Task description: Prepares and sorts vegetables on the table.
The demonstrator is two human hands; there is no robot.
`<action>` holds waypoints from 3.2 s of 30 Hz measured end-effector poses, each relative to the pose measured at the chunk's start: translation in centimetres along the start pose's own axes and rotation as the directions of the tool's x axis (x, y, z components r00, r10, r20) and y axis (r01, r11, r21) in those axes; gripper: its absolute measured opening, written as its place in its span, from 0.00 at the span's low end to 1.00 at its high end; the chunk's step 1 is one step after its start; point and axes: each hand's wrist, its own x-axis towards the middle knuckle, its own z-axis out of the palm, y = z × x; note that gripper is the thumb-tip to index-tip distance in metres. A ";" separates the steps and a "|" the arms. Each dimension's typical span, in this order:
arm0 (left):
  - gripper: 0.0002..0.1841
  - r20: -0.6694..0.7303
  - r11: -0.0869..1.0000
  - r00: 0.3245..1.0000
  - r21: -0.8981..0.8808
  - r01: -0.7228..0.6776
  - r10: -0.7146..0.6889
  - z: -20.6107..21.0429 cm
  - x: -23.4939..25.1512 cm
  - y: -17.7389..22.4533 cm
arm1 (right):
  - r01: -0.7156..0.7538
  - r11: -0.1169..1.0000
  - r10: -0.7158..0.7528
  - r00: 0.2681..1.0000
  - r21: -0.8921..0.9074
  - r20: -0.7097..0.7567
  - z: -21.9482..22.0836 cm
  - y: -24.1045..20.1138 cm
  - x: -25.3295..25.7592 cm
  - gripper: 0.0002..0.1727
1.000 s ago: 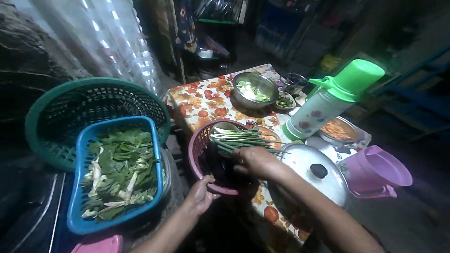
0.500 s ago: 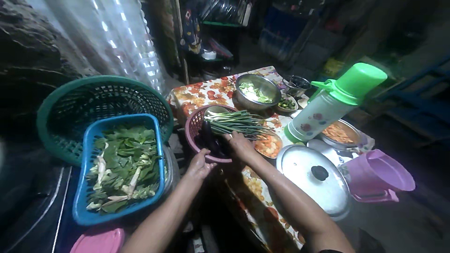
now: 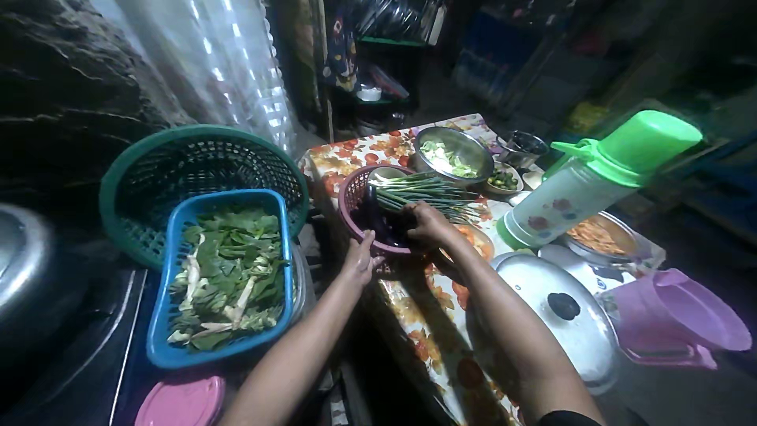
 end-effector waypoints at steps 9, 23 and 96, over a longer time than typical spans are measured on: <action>0.32 0.045 0.987 0.999 0.163 -0.016 0.009 -0.7 0.4 -0.2 | -0.033 0.989 0.036 0.999 0.146 -0.021 -2.9 0.0 -0.3 0.23; 0.48 0.439 0.157 0.648 0.741 -0.653 0.622 1.2 -1.7 -1.2 | -0.196 0.953 0.244 0.949 0.233 -0.198 -1.7 -1.5 0.1 0.16; 0.12 0.565 0.948 0.813 -0.313 0.054 0.140 -5.4 -8.6 -2.5 | 0.071 0.917 -0.046 0.996 0.393 -0.072 0.3 -5.7 3.5 0.16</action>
